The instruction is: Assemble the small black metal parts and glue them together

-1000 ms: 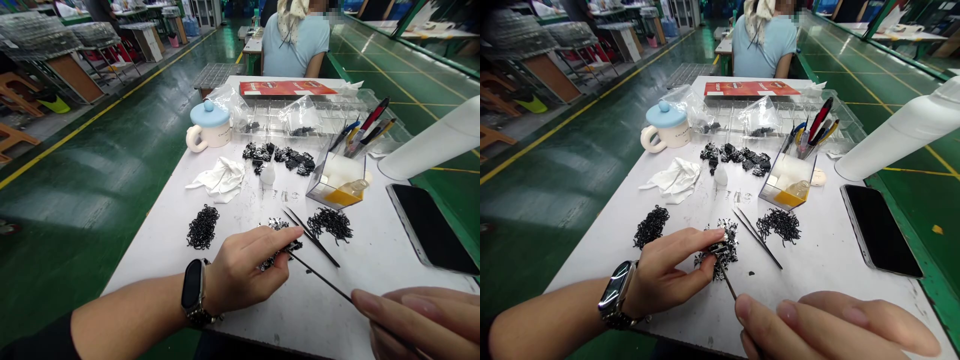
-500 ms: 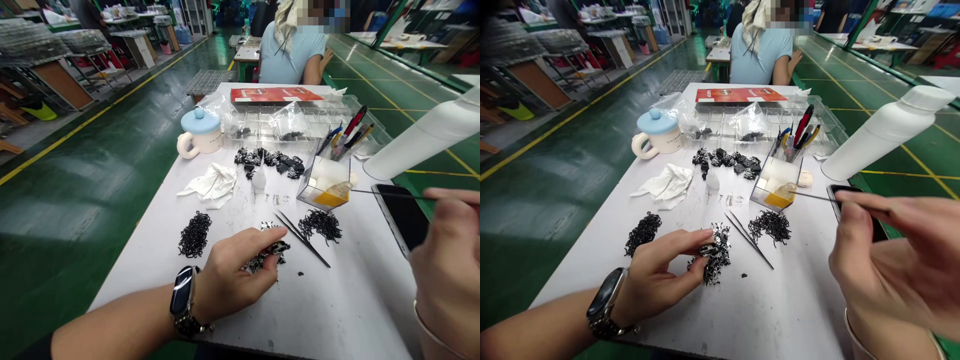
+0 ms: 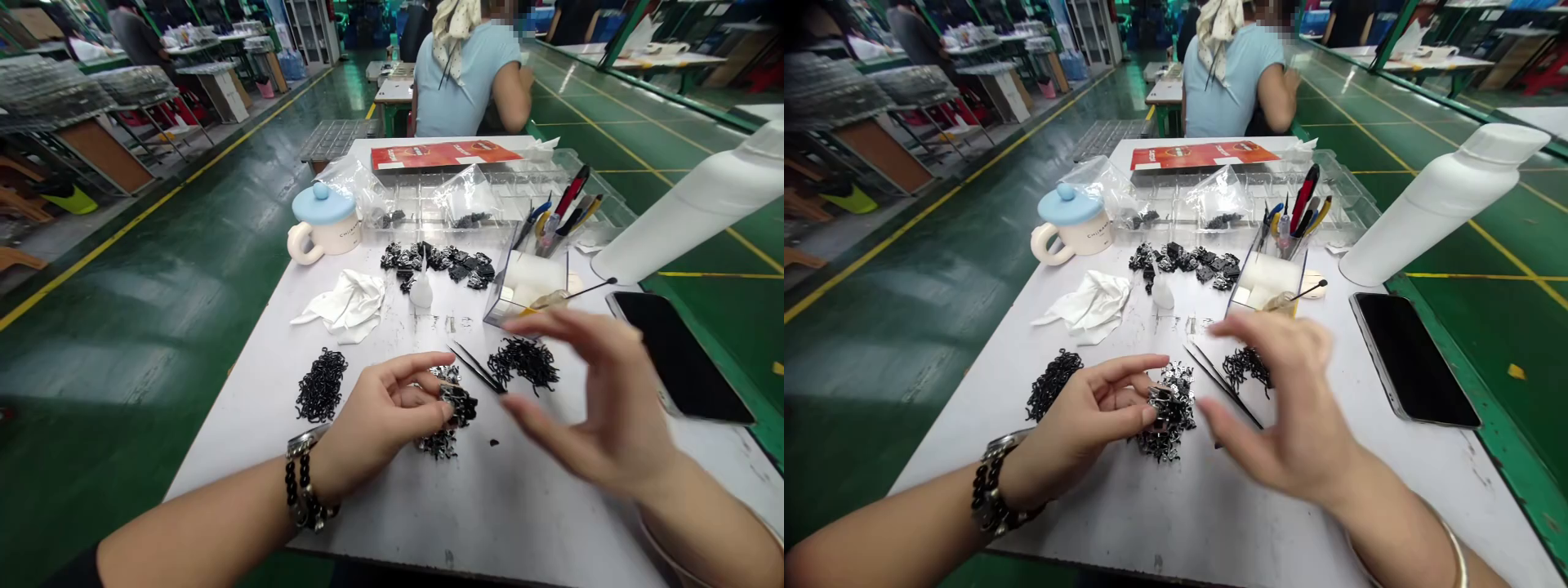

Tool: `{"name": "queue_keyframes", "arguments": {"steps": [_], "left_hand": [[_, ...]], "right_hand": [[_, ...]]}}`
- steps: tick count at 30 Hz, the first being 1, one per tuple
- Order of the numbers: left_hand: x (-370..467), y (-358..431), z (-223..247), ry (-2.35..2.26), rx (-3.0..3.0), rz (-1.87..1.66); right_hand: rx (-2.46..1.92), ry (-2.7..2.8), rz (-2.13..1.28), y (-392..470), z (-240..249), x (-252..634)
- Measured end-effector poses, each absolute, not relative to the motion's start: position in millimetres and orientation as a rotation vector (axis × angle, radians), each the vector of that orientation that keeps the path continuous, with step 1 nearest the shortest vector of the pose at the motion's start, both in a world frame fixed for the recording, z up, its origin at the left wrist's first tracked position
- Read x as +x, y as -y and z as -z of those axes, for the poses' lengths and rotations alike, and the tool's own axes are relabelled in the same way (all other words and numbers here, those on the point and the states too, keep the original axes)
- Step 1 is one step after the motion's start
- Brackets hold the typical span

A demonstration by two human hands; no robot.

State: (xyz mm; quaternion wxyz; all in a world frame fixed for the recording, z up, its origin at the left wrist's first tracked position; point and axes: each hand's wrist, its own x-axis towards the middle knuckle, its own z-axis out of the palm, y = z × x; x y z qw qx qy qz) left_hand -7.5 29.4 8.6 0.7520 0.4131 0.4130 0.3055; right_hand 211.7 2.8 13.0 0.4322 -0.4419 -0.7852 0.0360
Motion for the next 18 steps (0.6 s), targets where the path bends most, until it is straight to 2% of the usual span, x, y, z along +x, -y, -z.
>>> {"name": "queue_keyframes", "arguments": {"steps": [2,5,12,18], "left_hand": [[-6.7,-31.0,-8.6,-0.852,0.789,-0.638],[-5.1,-31.0,-8.6,-0.818,0.693,-0.63],[-2.8,-32.5,-9.5,-0.831,0.577,-0.592],[-3.7,-33.6,-7.8,-0.857,0.617,-0.523]], "right_hand": [[-1.018,2.015,-0.304,2.8,-8.5,197.0],[-1.0,2.023,-0.391,6.3,-2.9,186.0],[-0.991,2.009,-0.341,5.0,2.3,187.4],[-0.986,2.066,-0.154,5.2,2.5,187.9]]}}
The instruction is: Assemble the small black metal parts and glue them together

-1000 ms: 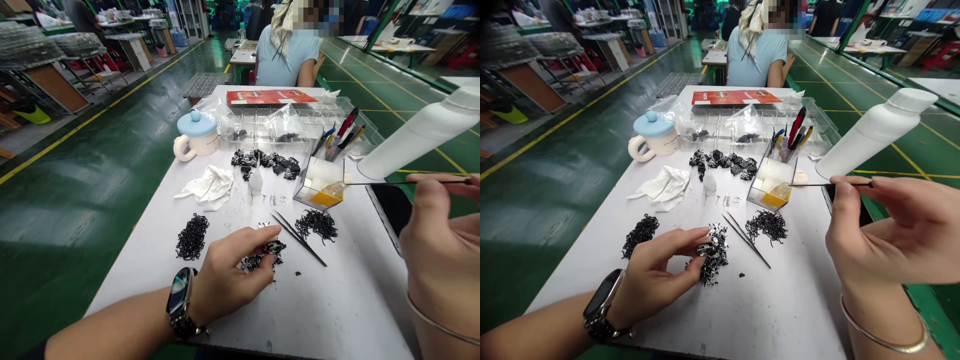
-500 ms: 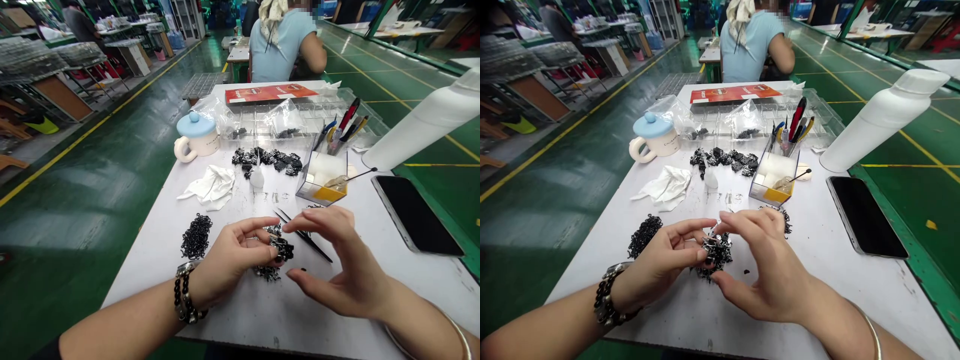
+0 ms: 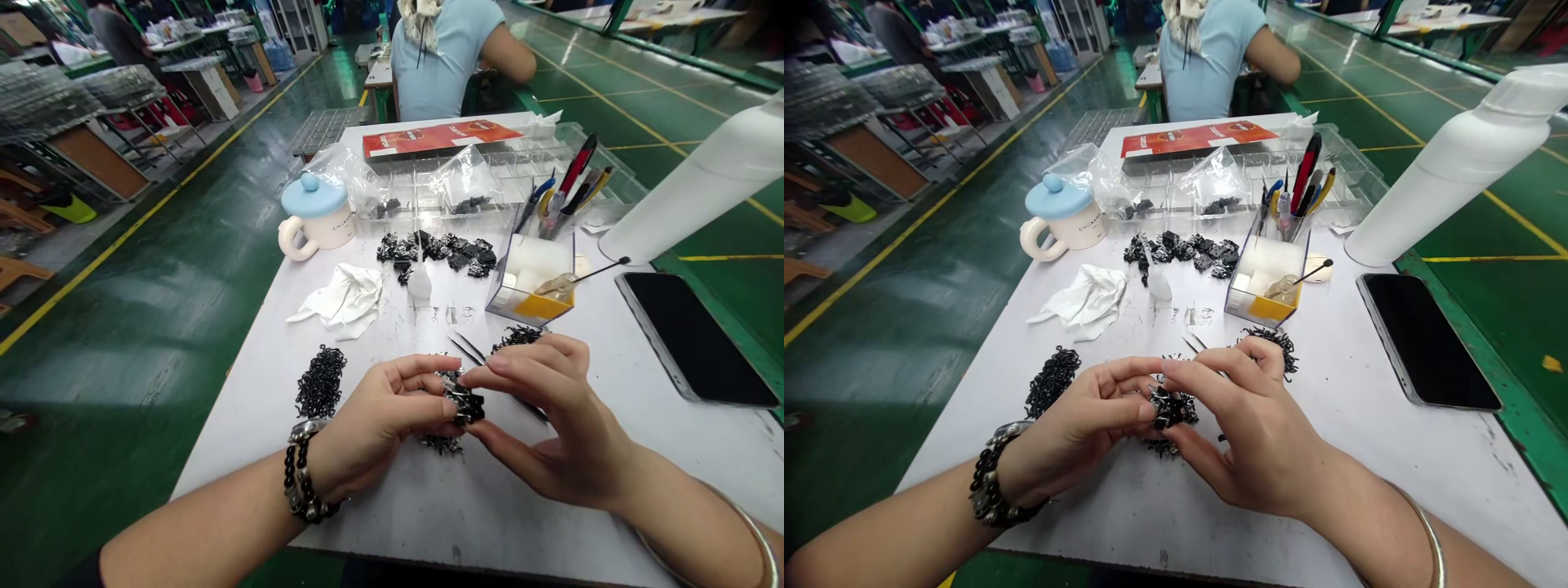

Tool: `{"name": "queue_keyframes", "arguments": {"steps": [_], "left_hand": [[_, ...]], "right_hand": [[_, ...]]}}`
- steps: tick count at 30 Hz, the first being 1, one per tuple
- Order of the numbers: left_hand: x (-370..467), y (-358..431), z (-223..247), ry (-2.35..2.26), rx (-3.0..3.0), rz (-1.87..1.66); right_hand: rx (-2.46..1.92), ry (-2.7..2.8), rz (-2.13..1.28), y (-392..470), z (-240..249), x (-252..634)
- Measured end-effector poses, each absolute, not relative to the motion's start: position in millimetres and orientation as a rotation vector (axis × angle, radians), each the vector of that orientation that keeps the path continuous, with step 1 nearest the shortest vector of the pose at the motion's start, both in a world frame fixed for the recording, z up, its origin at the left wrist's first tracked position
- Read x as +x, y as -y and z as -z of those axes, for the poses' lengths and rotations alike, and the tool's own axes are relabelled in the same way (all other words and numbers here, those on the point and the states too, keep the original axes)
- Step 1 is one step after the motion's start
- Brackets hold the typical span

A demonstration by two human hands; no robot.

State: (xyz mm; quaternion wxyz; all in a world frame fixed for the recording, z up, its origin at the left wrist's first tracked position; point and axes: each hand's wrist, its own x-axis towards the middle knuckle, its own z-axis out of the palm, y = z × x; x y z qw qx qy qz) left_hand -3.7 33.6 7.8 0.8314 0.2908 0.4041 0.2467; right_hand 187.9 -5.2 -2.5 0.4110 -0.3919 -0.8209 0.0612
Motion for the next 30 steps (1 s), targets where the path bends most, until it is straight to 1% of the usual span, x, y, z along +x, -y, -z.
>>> {"name": "queue_keyframes", "arguments": {"steps": [10,17,30], "left_hand": [[-4.2,-37.0,-3.5,-0.87,0.709,-0.486],[-3.8,-35.2,0.3,-0.848,0.803,-0.538],[-3.4,-32.8,1.6,-0.861,0.809,-0.568]], "right_hand": [[-1.01,2.13,-0.084,4.4,3.4,189.5],[-1.021,2.129,-0.035,4.9,2.7,187.1],[-1.015,2.117,-0.071,4.5,3.2,187.3]]}}
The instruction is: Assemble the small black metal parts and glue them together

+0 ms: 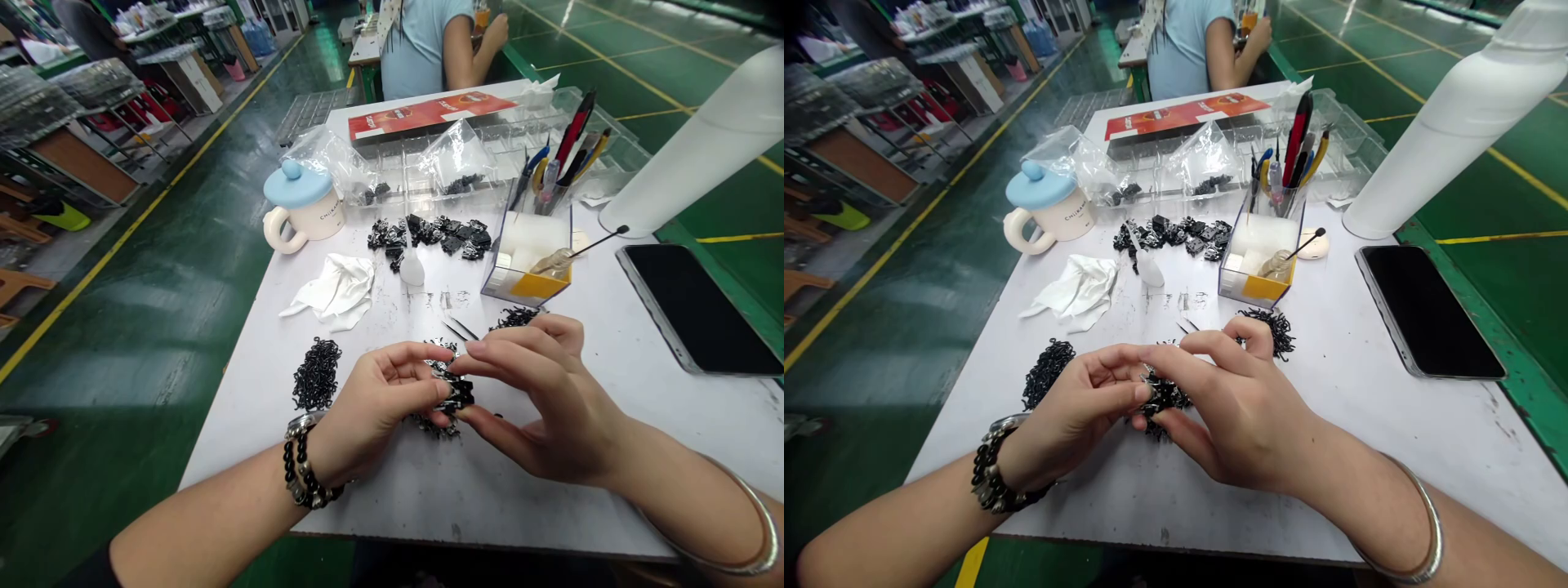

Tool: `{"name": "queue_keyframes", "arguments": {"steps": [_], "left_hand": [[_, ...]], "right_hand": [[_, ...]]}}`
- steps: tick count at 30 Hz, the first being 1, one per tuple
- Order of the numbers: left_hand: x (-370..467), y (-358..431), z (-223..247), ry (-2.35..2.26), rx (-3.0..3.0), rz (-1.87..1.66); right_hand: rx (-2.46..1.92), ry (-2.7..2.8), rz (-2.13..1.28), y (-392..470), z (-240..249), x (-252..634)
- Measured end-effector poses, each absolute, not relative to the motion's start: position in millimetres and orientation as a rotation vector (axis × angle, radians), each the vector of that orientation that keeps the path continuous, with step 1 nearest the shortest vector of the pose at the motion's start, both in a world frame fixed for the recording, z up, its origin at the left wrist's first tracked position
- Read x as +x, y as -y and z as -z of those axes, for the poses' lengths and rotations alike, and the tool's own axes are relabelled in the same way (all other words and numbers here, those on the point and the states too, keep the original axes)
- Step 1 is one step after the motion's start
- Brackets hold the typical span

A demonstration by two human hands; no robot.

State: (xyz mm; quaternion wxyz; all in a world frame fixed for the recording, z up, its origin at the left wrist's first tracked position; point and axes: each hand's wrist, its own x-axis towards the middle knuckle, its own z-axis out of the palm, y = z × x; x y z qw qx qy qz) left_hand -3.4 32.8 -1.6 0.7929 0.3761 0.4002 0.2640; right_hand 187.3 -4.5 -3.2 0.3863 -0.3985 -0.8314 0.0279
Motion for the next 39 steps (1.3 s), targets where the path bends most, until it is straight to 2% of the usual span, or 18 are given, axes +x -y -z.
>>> {"name": "queue_keyframes", "arguments": {"steps": [19,29,39], "left_hand": [[-5.3,-33.6,-4.8,-0.877,0.777,-0.56],[-2.3,-33.0,-7.2,-0.46,0.511,-0.583],[-1.4,-27.7,-5.0,-0.456,0.453,-0.602]], "right_hand": [[-1.013,2.061,-0.318,1.8,9.9,188.0],[-0.965,1.513,-1.084,2.4,14.6,191.0],[-0.907,1.373,-1.283,6.5,10.2,178.6]]}}
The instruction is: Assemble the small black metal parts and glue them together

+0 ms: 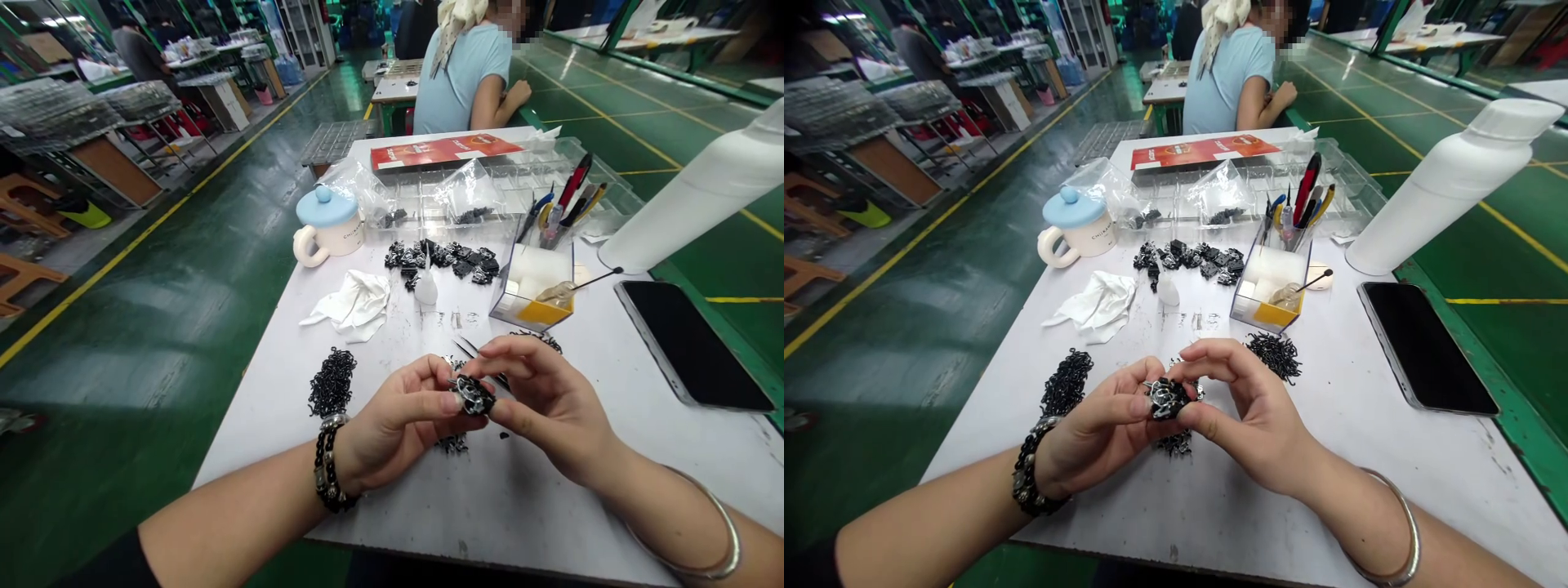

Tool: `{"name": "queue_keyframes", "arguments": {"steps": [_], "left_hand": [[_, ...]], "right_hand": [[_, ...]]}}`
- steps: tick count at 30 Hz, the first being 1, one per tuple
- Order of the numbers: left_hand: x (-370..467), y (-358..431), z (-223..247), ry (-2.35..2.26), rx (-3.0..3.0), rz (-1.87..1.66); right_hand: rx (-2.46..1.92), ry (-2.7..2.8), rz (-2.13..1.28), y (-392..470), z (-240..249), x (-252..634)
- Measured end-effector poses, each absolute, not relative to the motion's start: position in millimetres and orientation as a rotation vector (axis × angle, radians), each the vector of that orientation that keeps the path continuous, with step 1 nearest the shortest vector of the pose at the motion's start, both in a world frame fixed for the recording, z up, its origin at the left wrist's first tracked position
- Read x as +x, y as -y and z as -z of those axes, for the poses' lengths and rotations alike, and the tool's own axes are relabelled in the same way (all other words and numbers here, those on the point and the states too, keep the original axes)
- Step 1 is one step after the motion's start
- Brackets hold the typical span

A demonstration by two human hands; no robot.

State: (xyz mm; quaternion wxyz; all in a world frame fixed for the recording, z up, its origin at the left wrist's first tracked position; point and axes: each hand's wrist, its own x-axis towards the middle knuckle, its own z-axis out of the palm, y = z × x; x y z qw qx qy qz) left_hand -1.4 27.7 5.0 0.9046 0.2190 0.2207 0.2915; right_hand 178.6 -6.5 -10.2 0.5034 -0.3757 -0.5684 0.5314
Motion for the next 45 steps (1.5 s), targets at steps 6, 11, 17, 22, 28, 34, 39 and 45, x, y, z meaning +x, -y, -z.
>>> {"name": "queue_keyframes", "arguments": {"steps": [6,11,17,22,28,34,39,45], "left_hand": [[-2.0,-24.1,-2.7,-0.408,0.634,-0.678],[-2.4,-11.2,-1.9,-0.342,1.086,-0.718],[-1.8,-9.1,6.4,0.072,1.838,-0.568],[-0.6,-12.1,9.1,0.085,1.93,-0.505],[4.9,-9.8,18.8,0.053,1.718,-0.667],[0.6,-8.2,7.6,-0.068,1.603,-0.677],[-3.7,-6.7,3.2,-0.103,1.651,-0.761],[-1.1,-8.1,1.6,-0.213,1.637,-0.779]], "right_hand": [[-0.837,1.5,-1.253,-3.4,9.5,193.4],[-1.13,1.658,-1.068,-30.3,3.2,189.8],[-1.045,2.466,-0.842,-67.9,2.3,118.8],[-1.02,2.583,-0.716,-97.3,17.9,72.8],[-0.964,2.69,-0.643,-106.6,23.2,63.4],[-0.894,2.692,-0.588,-100.2,23.5,73.7],[-0.895,2.672,-0.574,-101.4,21.8,77.8],[-0.798,2.654,-0.633,-100.5,20.2,70.4]]}}
